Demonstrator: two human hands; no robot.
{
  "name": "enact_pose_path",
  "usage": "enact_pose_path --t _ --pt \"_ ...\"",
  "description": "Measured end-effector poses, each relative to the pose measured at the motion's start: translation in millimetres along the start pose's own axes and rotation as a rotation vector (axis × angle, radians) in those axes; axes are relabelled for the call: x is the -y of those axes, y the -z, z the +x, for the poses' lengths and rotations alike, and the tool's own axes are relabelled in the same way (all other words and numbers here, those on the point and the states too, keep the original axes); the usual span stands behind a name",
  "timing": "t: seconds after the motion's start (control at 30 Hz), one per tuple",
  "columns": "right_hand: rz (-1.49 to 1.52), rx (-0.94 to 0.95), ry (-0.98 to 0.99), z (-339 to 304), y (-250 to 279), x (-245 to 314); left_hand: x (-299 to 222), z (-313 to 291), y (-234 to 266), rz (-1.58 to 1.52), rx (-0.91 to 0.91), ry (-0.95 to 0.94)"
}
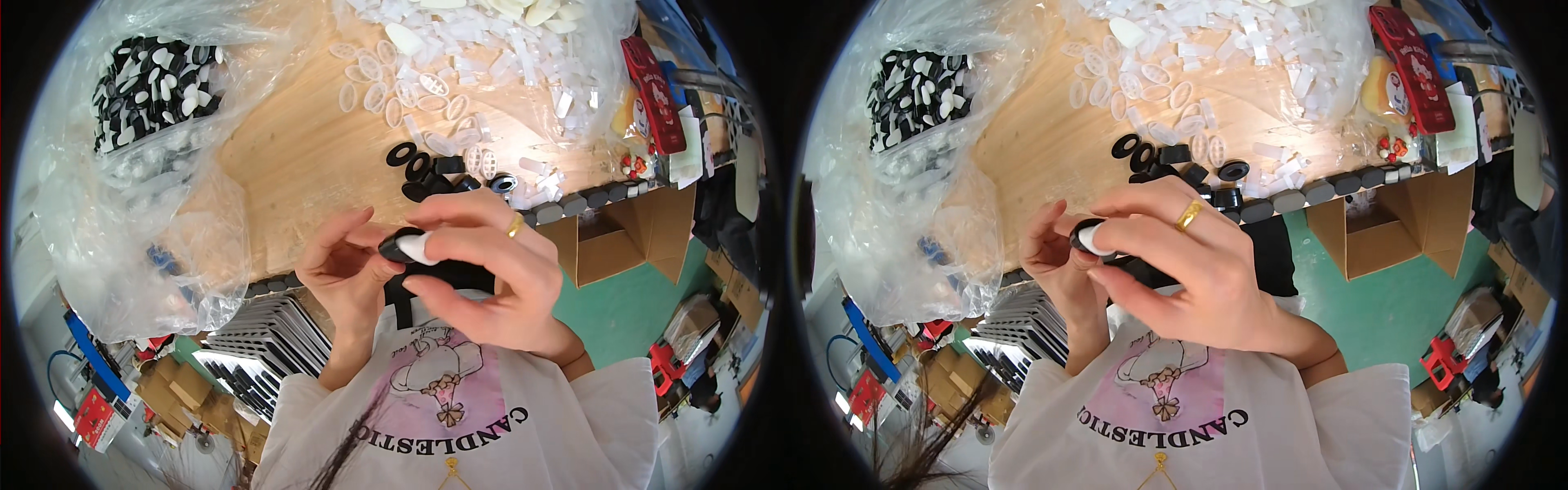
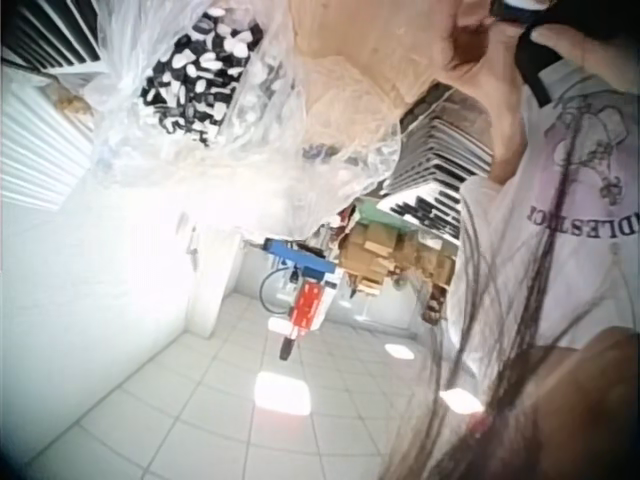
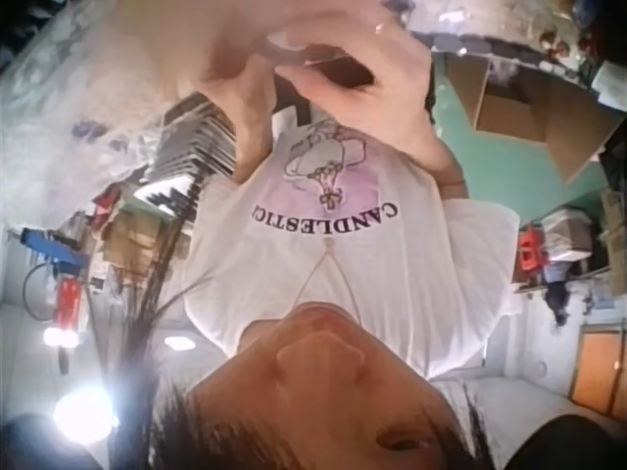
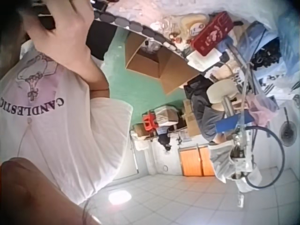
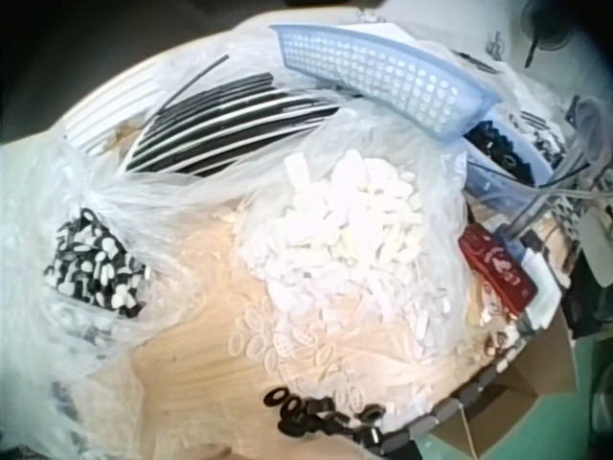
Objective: Manually inserting white silicone or plastic inserts into black circular rings at an assembly station.
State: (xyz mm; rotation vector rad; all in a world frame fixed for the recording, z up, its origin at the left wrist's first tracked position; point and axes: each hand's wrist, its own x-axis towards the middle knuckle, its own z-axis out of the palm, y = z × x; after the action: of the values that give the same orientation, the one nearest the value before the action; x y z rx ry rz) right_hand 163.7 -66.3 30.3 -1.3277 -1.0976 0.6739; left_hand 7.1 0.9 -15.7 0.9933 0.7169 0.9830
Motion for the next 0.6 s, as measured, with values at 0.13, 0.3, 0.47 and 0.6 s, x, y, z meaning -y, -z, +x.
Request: enact_pose_path --t 0.13,0.3,0.47,0.6 --pt "0.198 -0.036 -0.186 -9.5 -7.2 -13.4 -8.1 -2.0 -6.8 0.115 -0.058 0.011" --pt "0.298 -0.035 -0.158 -13.5 -10.0 -22.5 -7.6 3.9 -13.0 0.082 -0.023 0.043" --pt "0.249 -0.155 -0.177 -8.1 -8.9 -1.5 -3.9 -1.8 -8.3 0.153 -0.069 0.089" --pt "0.036 0.136 -0.017 5.8 11.0 9.3 -0.5 6.7 1.8 0.354 0.150 -0.113"
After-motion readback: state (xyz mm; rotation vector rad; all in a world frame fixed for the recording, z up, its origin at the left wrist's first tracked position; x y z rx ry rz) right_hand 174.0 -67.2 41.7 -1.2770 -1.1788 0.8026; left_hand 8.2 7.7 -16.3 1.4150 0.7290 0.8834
